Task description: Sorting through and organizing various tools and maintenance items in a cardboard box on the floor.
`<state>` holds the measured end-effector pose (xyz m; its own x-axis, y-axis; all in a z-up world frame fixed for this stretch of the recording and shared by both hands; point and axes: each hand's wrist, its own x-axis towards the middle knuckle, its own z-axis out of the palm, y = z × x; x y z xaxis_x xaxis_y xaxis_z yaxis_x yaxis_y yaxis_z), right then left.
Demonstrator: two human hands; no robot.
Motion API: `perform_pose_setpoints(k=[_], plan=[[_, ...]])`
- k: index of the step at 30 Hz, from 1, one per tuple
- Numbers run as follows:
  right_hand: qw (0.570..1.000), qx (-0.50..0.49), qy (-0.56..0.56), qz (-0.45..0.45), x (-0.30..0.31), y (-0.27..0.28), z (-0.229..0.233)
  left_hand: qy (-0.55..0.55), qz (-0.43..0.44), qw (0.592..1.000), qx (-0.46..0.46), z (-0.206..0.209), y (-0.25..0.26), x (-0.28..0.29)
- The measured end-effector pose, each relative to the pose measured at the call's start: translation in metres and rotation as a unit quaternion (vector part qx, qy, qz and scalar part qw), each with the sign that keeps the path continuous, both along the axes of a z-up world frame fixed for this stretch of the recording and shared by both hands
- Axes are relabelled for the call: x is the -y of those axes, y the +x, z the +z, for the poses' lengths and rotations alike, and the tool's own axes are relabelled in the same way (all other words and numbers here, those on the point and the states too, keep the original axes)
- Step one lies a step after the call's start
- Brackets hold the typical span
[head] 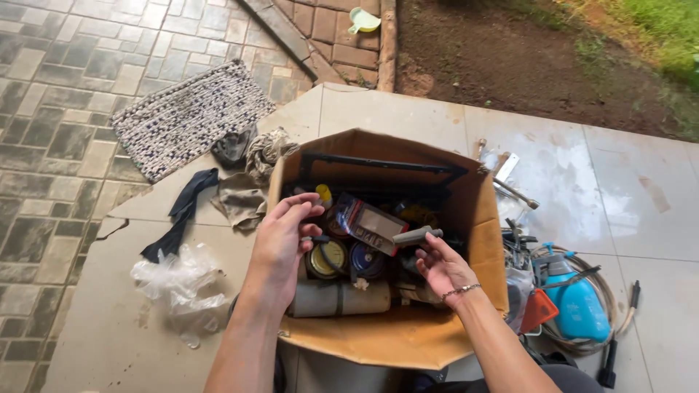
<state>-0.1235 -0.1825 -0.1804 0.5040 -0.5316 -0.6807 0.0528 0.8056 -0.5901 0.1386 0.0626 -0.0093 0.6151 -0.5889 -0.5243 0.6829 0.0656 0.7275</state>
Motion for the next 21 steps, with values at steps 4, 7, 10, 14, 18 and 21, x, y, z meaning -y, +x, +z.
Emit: perform_pose_setpoints(k=[4,7,10,14,18,21], plan=[[0.999,-0.025,-0.035,-0.018,0.018,0.001,0.023,0.002,-0.042,0.999,0.002,-0.007,0.002,0.008],[0.995,-0.037,-0.087,-0.008,0.038,-0.013,0.062,0.016,-0.057,0.998,0.002,-0.013,-0.003,0.013],[0.989,0.012,-0.133,-0.068,0.089,-0.043,0.077,0.019,-0.072,0.997,-0.012,-0.016,-0.007,0.020],[0.962,-0.042,-0.190,-0.189,0.143,-0.160,0.073,0.059,-0.146,0.987,0.010,-0.025,-0.035,0.040],[0.915,-0.248,-0.124,-0.292,0.151,-0.276,0.038,0.129,-0.213,0.967,0.052,-0.006,-0.057,0.063],[0.908,-0.311,-0.029,-0.280,0.150,-0.410,-0.058,0.157,-0.258,0.951,0.063,-0.006,-0.075,0.080]])
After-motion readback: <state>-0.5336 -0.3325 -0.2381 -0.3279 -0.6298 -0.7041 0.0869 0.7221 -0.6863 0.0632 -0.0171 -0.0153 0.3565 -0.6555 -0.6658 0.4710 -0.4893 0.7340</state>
